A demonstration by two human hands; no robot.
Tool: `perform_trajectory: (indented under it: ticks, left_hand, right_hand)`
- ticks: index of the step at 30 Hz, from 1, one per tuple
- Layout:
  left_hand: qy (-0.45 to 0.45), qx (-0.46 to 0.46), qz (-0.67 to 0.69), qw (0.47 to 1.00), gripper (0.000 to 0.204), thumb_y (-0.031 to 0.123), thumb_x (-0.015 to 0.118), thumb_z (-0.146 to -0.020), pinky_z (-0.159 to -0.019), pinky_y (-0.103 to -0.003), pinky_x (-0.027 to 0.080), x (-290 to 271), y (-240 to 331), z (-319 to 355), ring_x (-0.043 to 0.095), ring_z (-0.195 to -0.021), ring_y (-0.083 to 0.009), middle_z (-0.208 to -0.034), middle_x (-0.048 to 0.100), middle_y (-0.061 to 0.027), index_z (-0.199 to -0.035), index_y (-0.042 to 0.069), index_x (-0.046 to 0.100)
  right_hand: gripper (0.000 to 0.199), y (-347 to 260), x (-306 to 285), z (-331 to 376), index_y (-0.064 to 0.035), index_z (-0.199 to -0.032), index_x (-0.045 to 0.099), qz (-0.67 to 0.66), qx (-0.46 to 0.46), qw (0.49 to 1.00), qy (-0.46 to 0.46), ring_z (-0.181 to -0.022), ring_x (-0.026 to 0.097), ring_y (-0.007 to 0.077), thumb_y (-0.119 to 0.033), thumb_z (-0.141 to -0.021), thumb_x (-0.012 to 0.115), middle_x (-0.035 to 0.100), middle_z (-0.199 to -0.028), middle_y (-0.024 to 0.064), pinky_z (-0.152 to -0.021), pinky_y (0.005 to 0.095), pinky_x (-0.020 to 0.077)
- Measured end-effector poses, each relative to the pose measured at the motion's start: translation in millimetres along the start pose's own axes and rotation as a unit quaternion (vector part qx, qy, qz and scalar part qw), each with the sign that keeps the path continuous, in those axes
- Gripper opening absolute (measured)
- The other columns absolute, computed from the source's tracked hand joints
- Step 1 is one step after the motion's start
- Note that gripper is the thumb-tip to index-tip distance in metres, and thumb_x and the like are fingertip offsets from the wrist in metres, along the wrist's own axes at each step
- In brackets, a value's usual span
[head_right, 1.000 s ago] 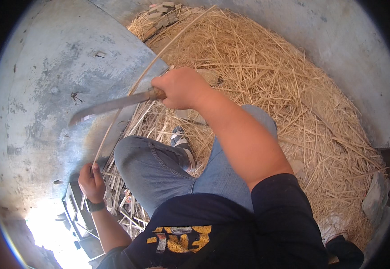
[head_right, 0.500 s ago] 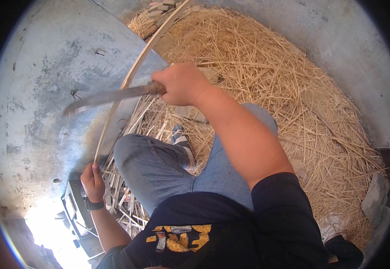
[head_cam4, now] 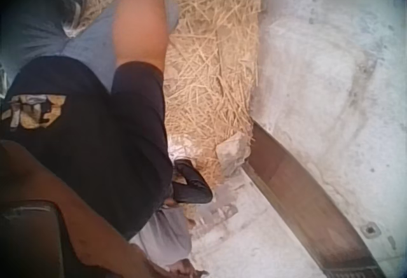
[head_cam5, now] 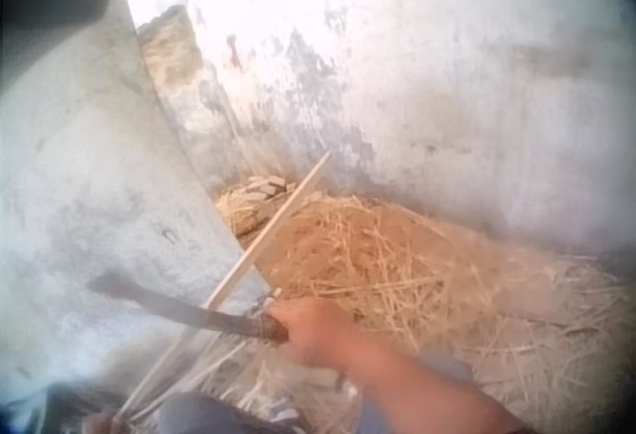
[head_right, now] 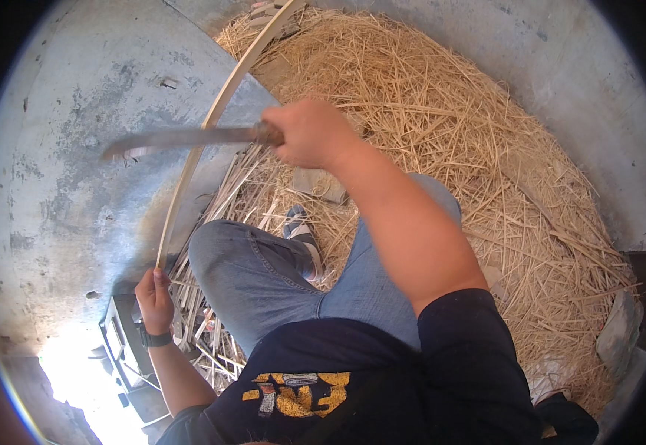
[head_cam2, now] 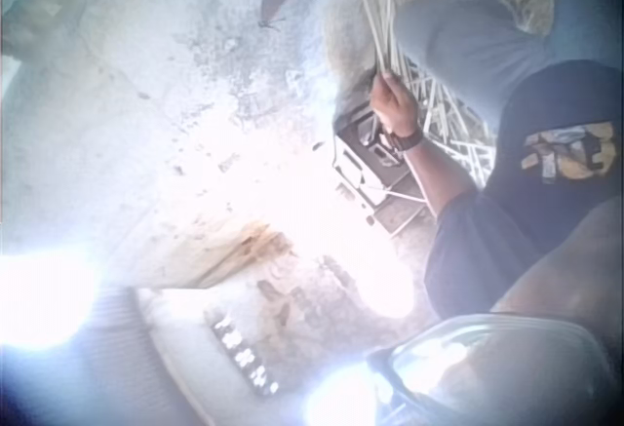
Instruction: The person sits on a hay-covered floor and uses a machete to split long bamboo poles into thin strips. They hold the pole with one hand and repeatedly strike it with the machete to separate the fibers, then drop the finished strips onto a pile.
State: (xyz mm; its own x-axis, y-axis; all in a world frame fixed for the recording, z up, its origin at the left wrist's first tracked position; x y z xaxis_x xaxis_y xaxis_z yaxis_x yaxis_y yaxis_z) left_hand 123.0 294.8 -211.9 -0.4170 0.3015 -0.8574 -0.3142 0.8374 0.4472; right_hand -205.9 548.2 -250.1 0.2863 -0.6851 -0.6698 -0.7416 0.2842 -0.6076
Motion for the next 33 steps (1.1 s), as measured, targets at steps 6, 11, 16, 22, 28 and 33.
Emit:
perform_trajectory:
  ticks: [6,11,16,22,28,33]
  left_hand:
    - [-0.018,0.004,-0.017,1.0,0.039,0.032,0.058,-0.105,-0.055,-0.032,0.038,1.9,18.1,-1.7,0.044,-0.058,-0.014,-0.061,0.051,-0.0072,-0.083,-0.001,0.059]
    - [-0.025,-0.027,-0.022,0.999,0.038,0.033,0.065,-0.101,-0.054,-0.031,0.038,-5.7,12.3,2.2,0.044,-0.057,-0.0123,-0.06,0.052,-0.0053,-0.085,-0.001,0.06]
    - [-0.017,-0.022,0.002,1.0,0.037,0.031,0.067,-0.1,-0.054,-0.031,0.037,-3.4,7.9,4.0,0.042,-0.058,-0.0109,-0.06,0.052,-0.004,-0.085,-0.002,0.059]
    - [-0.041,-0.044,0.034,0.998,0.034,0.029,0.069,-0.099,-0.054,-0.031,0.037,5.4,4.0,3.2,0.041,-0.059,-0.0107,-0.061,0.052,-0.0042,-0.086,-0.002,0.059]
    - [-0.045,-0.018,-0.007,0.999,0.032,0.027,0.069,-0.098,-0.055,-0.03,0.039,-3.0,11.3,6.7,0.044,-0.059,-0.0104,-0.062,0.054,-0.0044,-0.089,-0.003,0.062]
    - [-0.049,-0.057,0.014,0.997,0.031,0.027,0.069,-0.098,-0.056,-0.03,0.04,-6.2,2.7,5.9,0.045,-0.059,-0.0112,-0.062,0.055,-0.0058,-0.089,-0.002,0.063]
  right_hand:
    - [0.021,-37.5,21.8,3.6,-0.0192,-0.099,0.07,0.099,-0.096,0.987,-0.079,-0.086,0.072,0.028,-0.019,-0.078,0.073,0.073,-0.087,0.008,-0.075,0.0441,0.0572]
    - [0.021,10.4,-2.1,-3.1,-0.0175,-0.101,0.071,-0.028,0.07,0.997,-0.029,-0.088,0.072,0.0297,-0.021,-0.08,0.073,0.073,-0.09,0.0115,-0.078,0.0439,0.0572]
    - [0.02,26.6,-9.2,-3.2,-0.0163,-0.099,0.07,-0.058,0.088,0.994,0.03,-0.085,0.072,0.0307,-0.021,-0.08,0.074,0.072,-0.088,0.0128,-0.077,0.0442,0.0571]
    - [0.019,-16.9,16.1,1.2,-0.0145,-0.093,0.068,0.031,-0.043,0.998,-0.043,-0.081,0.071,0.0306,-0.019,-0.077,0.076,0.071,-0.082,0.0122,-0.075,0.0439,0.0571]
    - [0.019,-11.3,11.1,0.1,-0.0149,-0.096,0.068,0.024,-0.02,0.997,-0.071,-0.085,0.072,0.0308,-0.021,-0.078,0.073,0.072,-0.084,0.0125,-0.074,0.0435,0.0569]
    - [0.019,28.9,-10.9,-2.1,-0.0129,-0.095,0.07,-0.027,0.07,0.996,0.055,-0.07,0.068,0.0279,-0.022,-0.08,0.075,0.07,-0.078,0.0101,-0.066,0.04,0.0524]
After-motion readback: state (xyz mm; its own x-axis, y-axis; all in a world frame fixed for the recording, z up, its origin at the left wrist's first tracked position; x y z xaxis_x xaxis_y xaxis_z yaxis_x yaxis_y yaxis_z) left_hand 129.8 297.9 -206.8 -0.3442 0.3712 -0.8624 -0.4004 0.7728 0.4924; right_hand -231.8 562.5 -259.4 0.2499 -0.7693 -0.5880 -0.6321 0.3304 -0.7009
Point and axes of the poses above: each hand's wrist, its own z-axis away from the middle knuckle, its own x-axis out of the palm, y = z × x, the point moved 6 cm from there along -z, towards the middle knuckle
